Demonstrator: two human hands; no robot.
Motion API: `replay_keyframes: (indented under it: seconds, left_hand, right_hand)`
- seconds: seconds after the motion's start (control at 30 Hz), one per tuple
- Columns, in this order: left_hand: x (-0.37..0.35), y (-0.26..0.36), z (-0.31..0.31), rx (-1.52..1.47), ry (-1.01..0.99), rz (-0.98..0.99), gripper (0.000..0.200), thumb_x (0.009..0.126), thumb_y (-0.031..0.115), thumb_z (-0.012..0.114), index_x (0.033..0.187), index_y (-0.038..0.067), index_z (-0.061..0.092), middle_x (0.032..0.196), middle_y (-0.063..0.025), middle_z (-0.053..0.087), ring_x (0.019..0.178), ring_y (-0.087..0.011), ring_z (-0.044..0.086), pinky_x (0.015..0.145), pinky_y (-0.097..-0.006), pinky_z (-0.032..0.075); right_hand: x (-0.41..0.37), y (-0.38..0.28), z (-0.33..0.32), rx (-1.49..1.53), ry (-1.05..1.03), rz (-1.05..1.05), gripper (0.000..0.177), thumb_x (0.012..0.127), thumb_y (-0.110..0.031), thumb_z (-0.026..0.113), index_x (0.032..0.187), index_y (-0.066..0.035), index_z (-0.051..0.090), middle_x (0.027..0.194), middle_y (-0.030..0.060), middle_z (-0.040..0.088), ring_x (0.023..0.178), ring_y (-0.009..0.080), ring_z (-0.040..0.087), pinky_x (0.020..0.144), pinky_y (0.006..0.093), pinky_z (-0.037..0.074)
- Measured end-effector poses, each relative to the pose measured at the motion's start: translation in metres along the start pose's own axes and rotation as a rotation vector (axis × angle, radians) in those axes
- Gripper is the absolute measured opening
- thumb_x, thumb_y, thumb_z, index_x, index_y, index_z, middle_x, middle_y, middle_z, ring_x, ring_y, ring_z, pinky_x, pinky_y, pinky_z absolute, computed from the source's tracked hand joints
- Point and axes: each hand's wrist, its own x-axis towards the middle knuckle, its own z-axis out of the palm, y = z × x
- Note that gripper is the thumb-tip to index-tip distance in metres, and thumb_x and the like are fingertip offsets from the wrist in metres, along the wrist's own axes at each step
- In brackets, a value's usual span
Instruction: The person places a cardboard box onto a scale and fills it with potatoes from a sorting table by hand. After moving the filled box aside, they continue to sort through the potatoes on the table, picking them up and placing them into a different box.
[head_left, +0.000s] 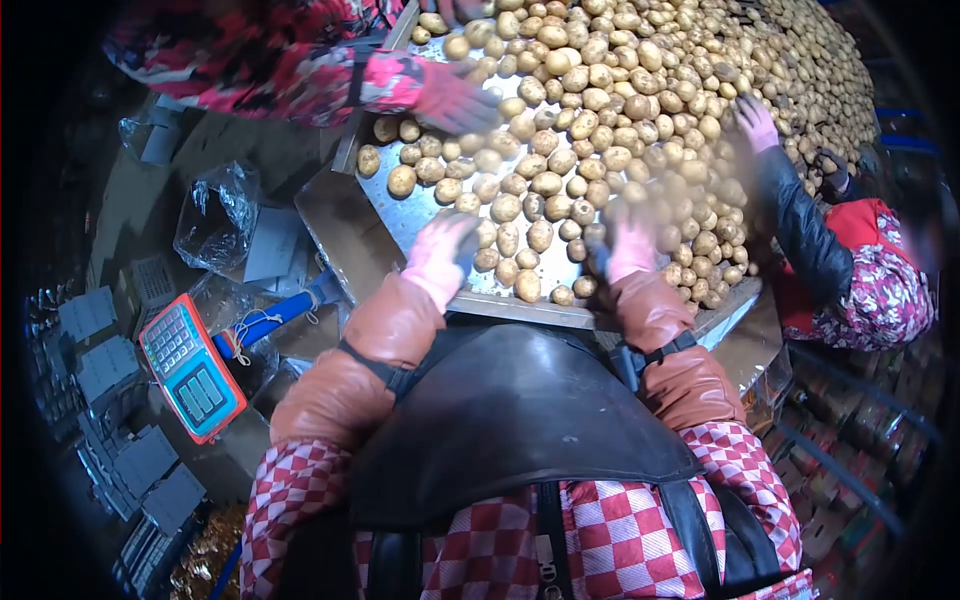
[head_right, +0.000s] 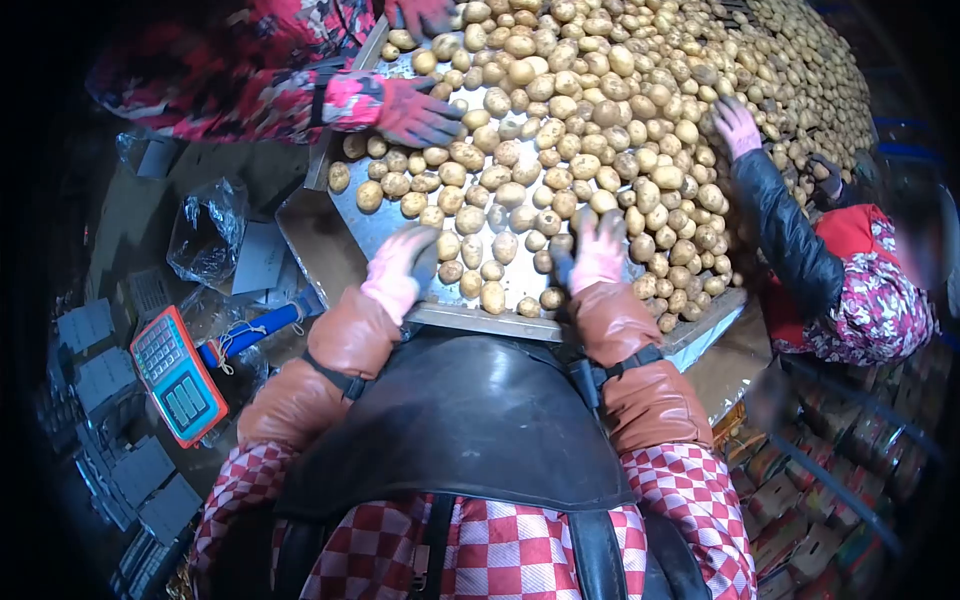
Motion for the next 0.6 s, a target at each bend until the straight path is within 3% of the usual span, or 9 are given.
replay_keyframes:
  seconds: [0.1, 0.13, 0.2, 0.27, 0.3, 0.33, 0.4, 0.47, 0.6]
  left_hand:
    - [0.053, 0.020, 0.022, 0.109, -0.177, 0.045, 0.054, 0.078, 0.000, 0.058, 0.130, 0.013, 0.057, 0.134, -0.0126, 0.056, 0.133, -0.0337, 0.043, 0.113, -0.0454, 0.032]
    - [0.070, 0.022, 0.036, 0.264, -0.080, 0.001, 0.054, 0.081, 0.013, 0.065, 0.134, 0.014, 0.055, 0.140, -0.0123, 0.050, 0.135, -0.0349, 0.040, 0.113, -0.0511, 0.030]
    - [0.076, 0.029, 0.038, 0.404, -0.132, 0.000, 0.059, 0.081, 0.029, 0.070, 0.135, 0.015, 0.052, 0.144, -0.0118, 0.046, 0.137, -0.0351, 0.037, 0.112, -0.0558, 0.028]
    - [0.060, 0.012, 0.027, 0.386, -0.280, 0.114, 0.064, 0.080, 0.042, 0.071, 0.134, 0.014, 0.053, 0.144, -0.0122, 0.046, 0.138, -0.0353, 0.036, 0.110, -0.0566, 0.030]
    - [0.052, -0.001, 0.015, 0.379, -0.335, 0.123, 0.062, 0.081, 0.043, 0.070, 0.133, 0.015, 0.053, 0.143, -0.0118, 0.045, 0.139, -0.0351, 0.035, 0.108, -0.0544, 0.032]
    - [0.040, -0.001, 0.007, 0.453, -0.288, 0.076, 0.057, 0.082, 0.042, 0.070, 0.130, 0.015, 0.056, 0.142, -0.0124, 0.046, 0.135, -0.0344, 0.039, 0.107, -0.0528, 0.033]
    - [0.032, 0.021, -0.001, 0.484, -0.316, -0.258, 0.052, 0.083, 0.038, 0.069, 0.127, 0.015, 0.059, 0.141, -0.0126, 0.047, 0.132, -0.0340, 0.042, 0.108, -0.0526, 0.033]
    - [0.024, 0.015, 0.042, 0.479, -0.196, -0.364, 0.049, 0.083, 0.037, 0.068, 0.128, 0.019, 0.059, 0.145, -0.0126, 0.044, 0.136, -0.0352, 0.038, 0.111, -0.0541, 0.030]
    - [0.042, 0.045, 0.059, 0.367, -0.444, 0.259, 0.062, 0.082, 0.036, 0.070, 0.138, 0.022, 0.049, 0.146, -0.0127, 0.042, 0.143, -0.0356, 0.029, 0.116, -0.0577, 0.021]
  right_hand:
    - [-0.023, -0.033, -0.002, -0.161, -0.081, -0.073, 0.071, 0.080, -0.048, 0.071, 0.141, -0.024, 0.046, 0.153, 0.0269, 0.024, 0.141, 0.0521, 0.018, 0.112, 0.0632, 0.025]
    - [-0.027, -0.028, 0.004, -0.110, -0.054, -0.156, 0.067, 0.079, -0.048, 0.072, 0.138, -0.024, 0.050, 0.153, 0.0263, 0.025, 0.141, 0.0519, 0.018, 0.112, 0.0631, 0.025]
    - [-0.035, -0.023, -0.012, -0.032, -0.088, -0.180, 0.058, 0.081, -0.041, 0.071, 0.135, -0.024, 0.055, 0.152, 0.0227, 0.030, 0.140, 0.0485, 0.024, 0.113, 0.0599, 0.026]
    - [-0.035, -0.002, -0.026, 0.108, -0.209, -0.291, 0.052, 0.083, -0.033, 0.069, 0.133, -0.024, 0.056, 0.149, 0.0185, 0.037, 0.139, 0.0445, 0.029, 0.113, 0.0551, 0.029]
    - [-0.035, 0.005, -0.029, 0.148, -0.152, -0.306, 0.048, 0.084, -0.026, 0.068, 0.131, -0.021, 0.058, 0.142, 0.0157, 0.048, 0.136, 0.0417, 0.037, 0.112, 0.0509, 0.033]
    - [-0.036, 0.013, -0.031, 0.201, -0.112, -0.307, 0.047, 0.084, -0.024, 0.069, 0.130, -0.018, 0.059, 0.135, 0.0149, 0.055, 0.130, 0.0406, 0.044, 0.110, 0.0490, 0.037]
    - [-0.034, 0.007, -0.038, 0.259, -0.106, -0.221, 0.045, 0.084, -0.022, 0.069, 0.128, -0.014, 0.060, 0.129, 0.0144, 0.059, 0.124, 0.0372, 0.051, 0.107, 0.0454, 0.040]
    - [-0.030, -0.011, -0.047, 0.352, -0.098, -0.288, 0.041, 0.086, -0.021, 0.067, 0.126, -0.013, 0.061, 0.127, 0.0147, 0.061, 0.121, 0.0348, 0.054, 0.104, 0.0432, 0.043]
    - [0.011, -0.028, -0.051, 0.418, -0.078, -0.344, 0.032, 0.087, -0.019, 0.066, 0.118, -0.012, 0.065, 0.114, 0.0146, 0.066, 0.113, 0.0333, 0.059, 0.099, 0.0421, 0.047]
